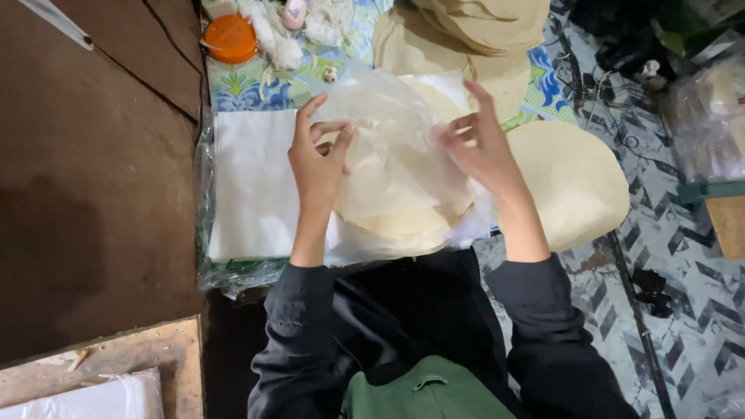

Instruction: The person separates and stacks thin flatbreads from several piles and places them into plastic bags by hand.

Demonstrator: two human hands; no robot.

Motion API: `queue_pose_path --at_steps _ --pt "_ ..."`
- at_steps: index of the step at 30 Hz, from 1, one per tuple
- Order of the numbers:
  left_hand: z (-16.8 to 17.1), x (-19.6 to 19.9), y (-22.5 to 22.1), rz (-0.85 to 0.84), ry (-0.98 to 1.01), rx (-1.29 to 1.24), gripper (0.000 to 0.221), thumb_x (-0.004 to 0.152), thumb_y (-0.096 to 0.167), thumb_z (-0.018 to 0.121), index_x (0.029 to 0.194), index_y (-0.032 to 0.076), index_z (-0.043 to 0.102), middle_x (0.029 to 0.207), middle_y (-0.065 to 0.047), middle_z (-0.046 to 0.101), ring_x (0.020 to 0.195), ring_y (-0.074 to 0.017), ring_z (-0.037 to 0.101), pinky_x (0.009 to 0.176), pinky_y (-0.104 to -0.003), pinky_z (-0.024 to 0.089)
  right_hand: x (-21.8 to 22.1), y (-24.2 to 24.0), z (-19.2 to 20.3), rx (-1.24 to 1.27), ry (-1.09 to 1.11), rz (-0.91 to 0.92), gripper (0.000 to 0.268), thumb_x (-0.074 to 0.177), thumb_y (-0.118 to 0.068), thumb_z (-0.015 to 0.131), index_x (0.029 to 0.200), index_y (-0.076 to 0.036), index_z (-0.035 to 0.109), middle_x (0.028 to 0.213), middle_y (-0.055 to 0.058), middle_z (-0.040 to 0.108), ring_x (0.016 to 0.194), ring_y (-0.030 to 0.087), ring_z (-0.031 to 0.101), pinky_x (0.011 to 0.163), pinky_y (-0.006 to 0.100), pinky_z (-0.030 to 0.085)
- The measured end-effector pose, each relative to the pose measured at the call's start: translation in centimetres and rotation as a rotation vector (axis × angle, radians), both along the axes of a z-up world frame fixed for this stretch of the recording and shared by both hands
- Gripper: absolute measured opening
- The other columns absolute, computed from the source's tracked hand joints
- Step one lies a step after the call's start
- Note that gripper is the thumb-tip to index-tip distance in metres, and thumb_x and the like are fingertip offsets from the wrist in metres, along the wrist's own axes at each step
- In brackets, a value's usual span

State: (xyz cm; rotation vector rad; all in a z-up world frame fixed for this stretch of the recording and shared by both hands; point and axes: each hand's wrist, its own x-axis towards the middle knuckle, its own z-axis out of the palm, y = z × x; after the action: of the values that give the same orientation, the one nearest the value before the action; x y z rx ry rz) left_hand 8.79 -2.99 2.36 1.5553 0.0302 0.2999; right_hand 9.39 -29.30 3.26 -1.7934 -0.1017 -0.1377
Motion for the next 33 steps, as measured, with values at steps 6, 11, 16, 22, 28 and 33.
queue_pose_path --at_steps 6,11,16,22,28,33 --pt "-3.0 0.3 0.8 0.109 -0.036 0.157 0.056 0.092 0.005 0.078 0.143 0.012 0.055 0.095 -0.006 0.08 0.063 -0.0056 0.061 0.052 -0.022 0.049 2.2 -2.6 -2.8 0.011 0.047 0.019 0.061 0.094 -0.019 0.066 0.151 -0.01 0.047 0.1 0.009 0.066 0.076 0.013 0.064 0.066 0.029 0.056" --pt "-3.9 0.5 1.4 0.117 -0.076 0.187 0.057 0.092 0.002 0.078 0.143 0.01 0.054 0.096 -0.005 0.081 0.073 -0.0079 0.07 0.063 -0.023 0.054 -2.7 1.6 3.9 -0.211 -0.188 0.054 0.064 0.094 -0.026 0.071 0.151 -0.007 0.049 0.101 0.015 0.064 0.083 0.018 0.062 0.074 0.033 0.055" --pt "-5.4 0.6 2.4 0.094 0.006 0.186 0.052 0.092 0.004 0.077 0.14 0.008 0.058 0.096 -0.007 0.08 0.066 -0.0078 0.067 0.057 -0.023 0.055 -1.1 1.9 0.0 -0.604 -0.348 -0.086 0.054 0.087 -0.006 0.067 0.141 -0.007 0.058 0.082 0.015 0.063 0.072 0.026 0.062 0.064 0.036 0.051" --pt "-3.7 0.4 3.8 0.021 0.109 0.118 0.061 0.091 0.006 0.074 0.146 0.008 0.047 0.096 -0.006 0.078 0.052 -0.0085 0.06 0.047 -0.024 0.048 3.0 -4.7 -4.1 -0.43 -0.057 -0.193 0.036 0.096 -0.003 0.063 0.132 -0.001 0.061 0.069 0.007 0.066 0.058 0.016 0.065 0.056 0.032 0.049" --pt "-5.6 -0.7 4.1 0.027 0.009 -0.014 0.085 0.097 0.006 0.076 0.16 0.01 0.021 0.129 -0.015 0.062 0.087 -0.0137 0.072 0.069 -0.027 0.061 0.4 -4.2 0.4 -0.361 0.208 -0.154 0.044 0.094 -0.009 0.07 0.135 -0.003 0.057 0.067 0.007 0.061 0.055 0.015 0.058 0.05 0.033 0.045" --pt "-3.7 -4.7 4.0 -0.073 0.123 0.001 0.107 0.082 -0.002 0.081 0.162 0.013 0.011 0.13 -0.016 0.048 0.086 -0.0172 0.062 0.065 -0.031 0.061 -1.8 -6.2 0.7 -0.126 0.301 0.044 0.059 0.087 0.001 0.07 0.142 -0.008 0.049 0.078 0.007 0.065 0.062 0.014 0.063 0.055 0.029 0.052"
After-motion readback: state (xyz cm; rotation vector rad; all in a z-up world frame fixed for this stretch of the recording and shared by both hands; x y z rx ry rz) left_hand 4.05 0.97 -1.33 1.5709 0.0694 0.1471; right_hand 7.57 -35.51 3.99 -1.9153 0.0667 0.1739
